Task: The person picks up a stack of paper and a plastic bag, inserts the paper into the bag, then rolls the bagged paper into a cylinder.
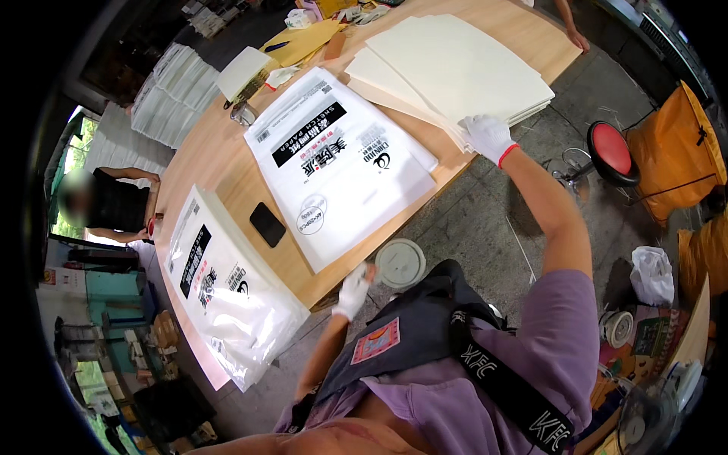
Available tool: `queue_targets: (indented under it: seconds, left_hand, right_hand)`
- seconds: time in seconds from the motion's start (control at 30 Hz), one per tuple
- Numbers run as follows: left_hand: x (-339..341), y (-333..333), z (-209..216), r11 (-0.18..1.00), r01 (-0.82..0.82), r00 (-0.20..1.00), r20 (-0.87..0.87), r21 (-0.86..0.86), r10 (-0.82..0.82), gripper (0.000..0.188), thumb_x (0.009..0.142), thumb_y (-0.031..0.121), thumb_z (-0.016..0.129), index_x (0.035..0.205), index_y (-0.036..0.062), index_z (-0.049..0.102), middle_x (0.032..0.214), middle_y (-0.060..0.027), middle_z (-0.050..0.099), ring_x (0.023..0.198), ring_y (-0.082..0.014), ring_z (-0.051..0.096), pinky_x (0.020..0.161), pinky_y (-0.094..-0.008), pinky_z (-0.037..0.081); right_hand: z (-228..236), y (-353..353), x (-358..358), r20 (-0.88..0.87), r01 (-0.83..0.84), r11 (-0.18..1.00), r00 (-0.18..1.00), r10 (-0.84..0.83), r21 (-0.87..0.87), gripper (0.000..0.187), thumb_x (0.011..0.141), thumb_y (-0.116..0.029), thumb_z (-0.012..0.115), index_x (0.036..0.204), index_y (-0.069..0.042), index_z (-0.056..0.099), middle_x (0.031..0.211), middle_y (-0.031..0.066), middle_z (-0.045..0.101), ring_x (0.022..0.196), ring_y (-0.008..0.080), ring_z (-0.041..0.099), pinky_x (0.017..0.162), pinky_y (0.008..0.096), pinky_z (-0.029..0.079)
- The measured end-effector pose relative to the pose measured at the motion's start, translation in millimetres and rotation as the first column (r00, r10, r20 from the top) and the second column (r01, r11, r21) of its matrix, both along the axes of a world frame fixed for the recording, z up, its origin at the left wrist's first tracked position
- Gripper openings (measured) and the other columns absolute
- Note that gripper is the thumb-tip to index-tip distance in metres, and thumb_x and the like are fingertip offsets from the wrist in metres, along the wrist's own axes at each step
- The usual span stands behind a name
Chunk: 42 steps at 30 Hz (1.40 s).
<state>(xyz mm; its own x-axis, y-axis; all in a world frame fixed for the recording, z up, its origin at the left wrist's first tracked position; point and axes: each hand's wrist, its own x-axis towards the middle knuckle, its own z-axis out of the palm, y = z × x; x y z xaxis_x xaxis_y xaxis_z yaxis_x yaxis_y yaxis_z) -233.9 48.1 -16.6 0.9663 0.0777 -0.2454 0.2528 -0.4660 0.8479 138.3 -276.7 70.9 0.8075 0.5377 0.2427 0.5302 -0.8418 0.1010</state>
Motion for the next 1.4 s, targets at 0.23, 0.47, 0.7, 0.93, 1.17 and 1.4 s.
queue_targets:
  seconds: [0.23, 0.47, 0.7, 0.93, 1.17, 1.4]
  left_hand:
    - [210, -69, 86, 0.684, -0.159, 0.985, -0.166, -0.712, 0.056, 0.054, 0.098, 0.045, 0.046, 0.137, 0.0068, 0.045, 0.127, -0.0117, 0.058, 0.098, -0.0182, 0.061, 0.087, -0.0341, 0.049]
    - [207, -25, 51, 0.735, -0.166, 0.98, -0.193, -0.657, 0.049, 0.029, 0.093, 0.016, 0.052, 0.114, -0.0033, 0.06, 0.109, -0.0117, 0.066, 0.09, -0.0186, 0.065, 0.074, -0.0311, 0.055]
    - [211, -7, 109, 0.989, 0.145, 0.956, -0.265, 0.042, -0.129, 0.039, 0.09, 0.022, 0.053, 0.119, -0.004, 0.054, 0.108, -0.0224, 0.065, 0.093, -0.0305, 0.065, 0.083, -0.0408, 0.052]
    - [173, -171, 137, 0.858, 0.35, 0.933, -0.228, 0.376, -0.28, 0.1, 0.08, 0.042, 0.061, 0.148, -0.0021, 0.001, 0.142, -0.0425, 0.022, 0.107, -0.0452, 0.059, 0.095, -0.0427, 0.046]
    - [152, -21, 63, 0.803, -0.018, 0.988, 0.131, 0.596, -0.075, 0.038, 0.084, 0.03, 0.066, 0.115, 0.0102, 0.058, 0.109, -0.0134, 0.062, 0.102, -0.0328, 0.057, 0.089, -0.04, 0.046]
    - [161, 37, 20, 0.884, 0.051, 0.999, -0.012, 0.464, -0.051, 0.017, 0.085, 0.026, 0.062, 0.091, 0.0111, 0.069, 0.1, -0.0127, 0.065, 0.096, -0.0347, 0.059, 0.083, -0.0402, 0.047]
  right_hand:
    - [81, 31, -70, 0.086, -0.375, 0.923, 0.92, 0.381, -0.084, 0.012, 0.077, -0.014, 0.055, 0.07, -0.005, 0.057, 0.059, 0.014, 0.061, 0.052, 0.0286, 0.063, 0.045, 0.0421, 0.049]
    - [66, 4, -161, -0.484, 0.072, 0.625, 0.704, 0.52, 0.777, 0.049, 0.086, -0.044, 0.063, 0.11, -0.001, 0.063, 0.11, 0.022, 0.063, 0.101, 0.0246, 0.064, 0.081, 0.0369, 0.053]
    - [-45, -72, -61, -0.512, 0.742, 0.076, 0.38, 0.771, 0.666, 0.047, 0.089, -0.024, 0.065, 0.128, 0.001, 0.055, 0.134, 0.0173, 0.054, 0.122, 0.0247, 0.053, 0.104, 0.0331, 0.041]
    - [29, 21, -101, -0.614, 0.334, 0.794, 0.787, 0.061, 0.508, 0.049, 0.088, -0.051, 0.054, 0.106, -0.007, 0.065, 0.095, 0.0225, 0.066, 0.092, 0.0373, 0.064, 0.078, 0.0414, 0.05]
    - [30, 5, -115, -0.386, 0.117, 0.854, 0.916, 0.104, 0.508, 0.039, 0.092, -0.042, 0.051, 0.098, -0.006, 0.066, 0.083, 0.0192, 0.066, 0.079, 0.0368, 0.064, 0.069, 0.0445, 0.049]
    - [89, 6, -156, -0.122, -0.293, 0.885, 0.926, 0.357, 0.362, 0.021, 0.085, -0.028, 0.059, 0.08, -0.007, 0.06, 0.077, 0.0111, 0.062, 0.069, 0.0294, 0.06, 0.059, 0.0413, 0.049]
